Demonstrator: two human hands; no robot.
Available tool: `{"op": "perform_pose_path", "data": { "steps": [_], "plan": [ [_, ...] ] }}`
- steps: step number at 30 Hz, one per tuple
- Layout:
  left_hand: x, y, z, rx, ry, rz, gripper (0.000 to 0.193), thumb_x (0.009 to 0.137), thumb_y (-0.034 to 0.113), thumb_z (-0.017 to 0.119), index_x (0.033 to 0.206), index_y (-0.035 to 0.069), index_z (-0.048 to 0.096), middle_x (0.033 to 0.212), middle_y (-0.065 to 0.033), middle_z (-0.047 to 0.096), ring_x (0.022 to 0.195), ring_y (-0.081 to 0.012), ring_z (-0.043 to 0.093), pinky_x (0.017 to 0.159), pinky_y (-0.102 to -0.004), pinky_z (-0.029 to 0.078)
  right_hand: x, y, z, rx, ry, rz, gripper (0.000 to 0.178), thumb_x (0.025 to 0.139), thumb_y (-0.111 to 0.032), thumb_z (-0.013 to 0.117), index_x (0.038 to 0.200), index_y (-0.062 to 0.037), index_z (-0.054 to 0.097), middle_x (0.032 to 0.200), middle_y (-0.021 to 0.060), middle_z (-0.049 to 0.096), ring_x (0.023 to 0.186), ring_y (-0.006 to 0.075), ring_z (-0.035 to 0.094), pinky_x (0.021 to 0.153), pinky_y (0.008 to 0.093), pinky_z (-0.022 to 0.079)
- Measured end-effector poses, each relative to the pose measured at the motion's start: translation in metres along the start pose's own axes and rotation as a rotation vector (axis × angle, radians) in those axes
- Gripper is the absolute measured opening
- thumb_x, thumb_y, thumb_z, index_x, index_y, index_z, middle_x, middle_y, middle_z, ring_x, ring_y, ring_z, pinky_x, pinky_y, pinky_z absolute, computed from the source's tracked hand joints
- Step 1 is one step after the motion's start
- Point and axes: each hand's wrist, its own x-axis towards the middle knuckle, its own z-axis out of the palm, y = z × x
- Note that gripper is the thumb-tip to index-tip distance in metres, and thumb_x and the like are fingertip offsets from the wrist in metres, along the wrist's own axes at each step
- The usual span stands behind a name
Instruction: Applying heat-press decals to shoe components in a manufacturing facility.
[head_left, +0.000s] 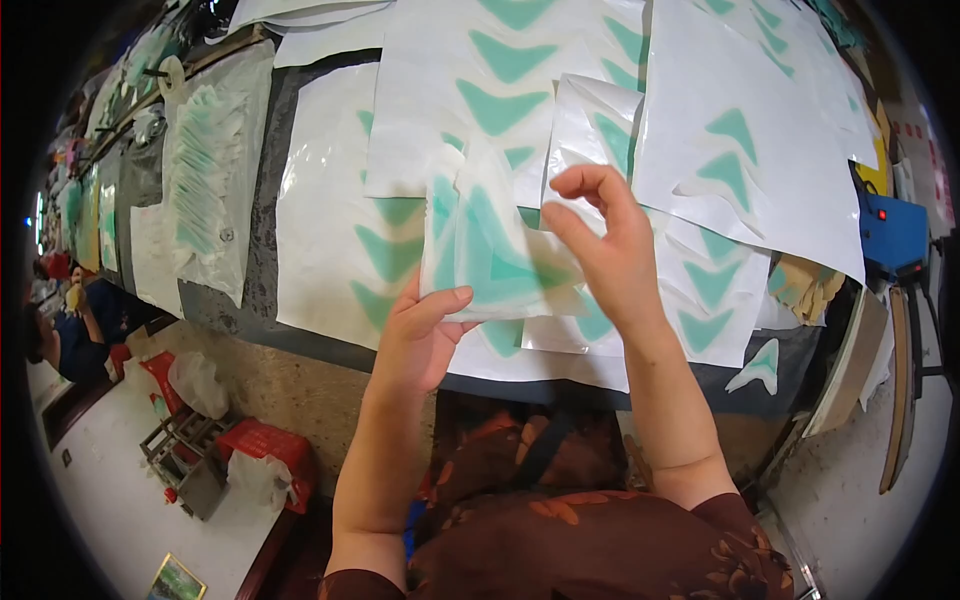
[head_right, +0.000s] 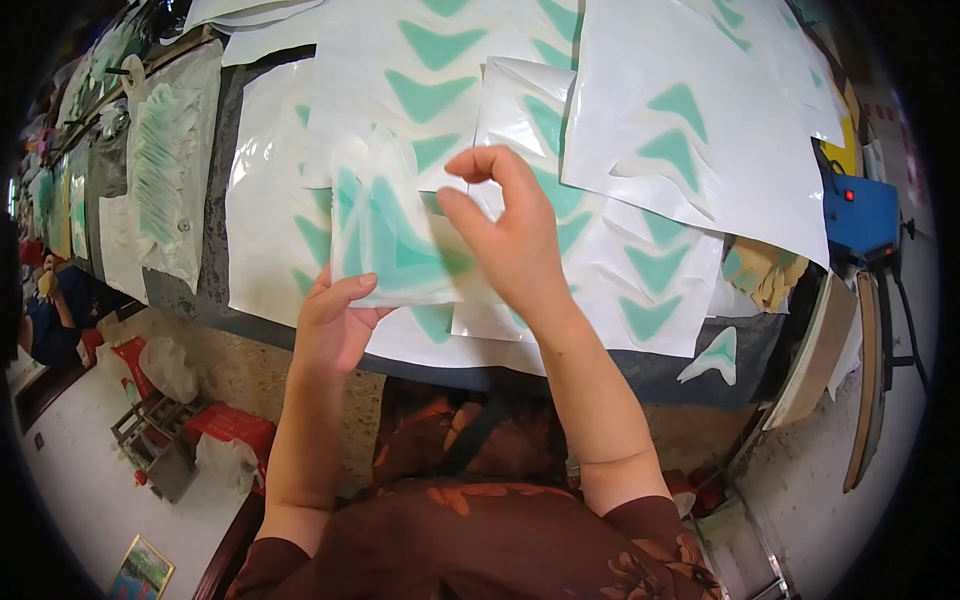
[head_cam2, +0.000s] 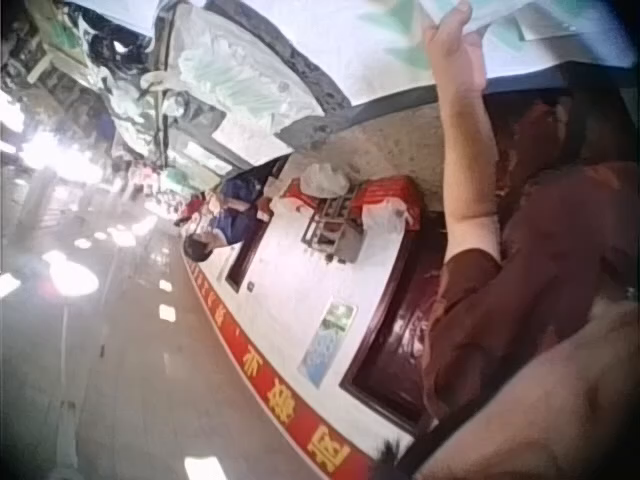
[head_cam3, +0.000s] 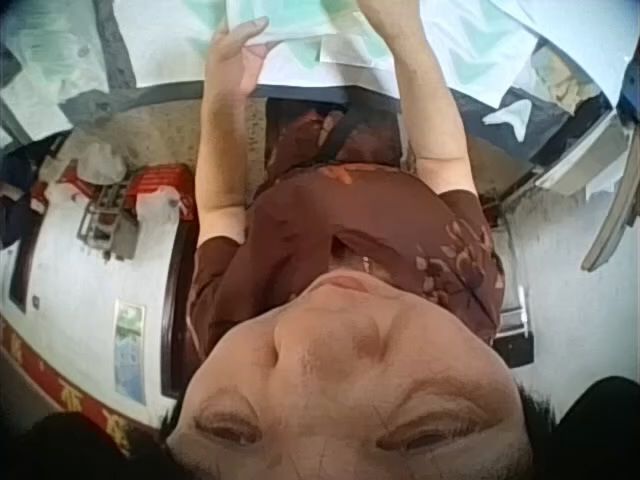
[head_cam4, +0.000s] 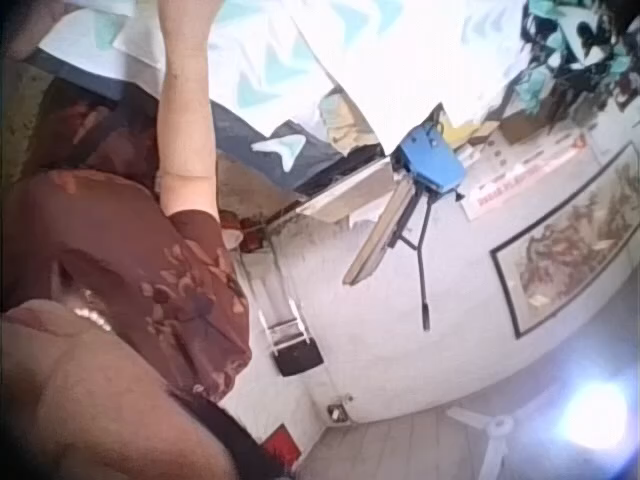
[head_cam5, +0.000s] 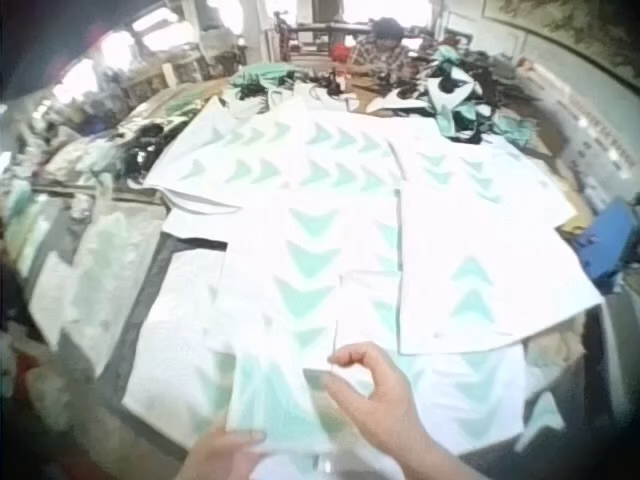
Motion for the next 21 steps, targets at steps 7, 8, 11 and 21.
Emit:
{"op": "perform_pose_path", "data": {
  "steps": [7, 8, 11, 21],
  "plan": [
    [-0.004, -0.002, -0.002, 0.008, -0.031, 0.026, 0.06, 0.085, 0.002, 0.052, 0.142, 0.001, 0.032, 0.133, -0.0113, 0.05, 0.121, -0.0213, 0.051, 0.101, -0.0388, 0.041, 0.023, -0.012, -0.004, 0.296, -0.055, 0.134, 0.016, 0.083, -0.009, 0.063, 0.098, -0.005, 0.062, 0.093, -0.0002, 0.061, 0.084, 0.0086, 0.051, 0.082, 0.0269, 0.042],
    [-0.003, -0.003, -0.003, 0.007, -0.022, 0.037, 0.062, 0.085, 0.002, 0.05, 0.143, 0.001, 0.029, 0.135, -0.0126, 0.048, 0.123, -0.0234, 0.05, 0.102, -0.0406, 0.041, 0.02, -0.016, -0.005, 0.22, -0.055, 0.091, 0.014, 0.082, -0.007, 0.063, 0.095, -0.0059, 0.063, 0.091, 0.0, 0.061, 0.082, 0.0103, 0.053, 0.08, 0.0273, 0.042],
    [0.0, -0.001, -0.002, -0.019, -0.017, 0.044, 0.063, 0.085, 0.002, 0.049, 0.144, 0.001, 0.026, 0.137, -0.014, 0.045, 0.125, -0.0256, 0.048, 0.104, -0.042, 0.04, 0.009, -0.017, -0.005, -0.025, -0.04, -0.14, 0.013, 0.078, -0.004, 0.065, 0.09, -0.0075, 0.064, 0.085, 0.0011, 0.062, 0.078, 0.0153, 0.056, 0.077, 0.0287, 0.042],
    [0.008, 0.003, -0.007, -0.028, -0.062, 0.054, 0.07, 0.074, -0.001, 0.048, 0.141, 0.002, 0.028, 0.132, -0.0165, 0.047, 0.121, -0.0262, 0.051, 0.1, -0.0403, 0.044, -0.035, -0.003, 0.01, -0.428, -0.317, -0.424, 0.029, 0.071, -0.018, 0.075, 0.095, -0.0125, 0.061, 0.105, 0.0036, 0.056, 0.101, 0.0236, 0.052, 0.097, 0.0463, 0.035]
  ]
}}
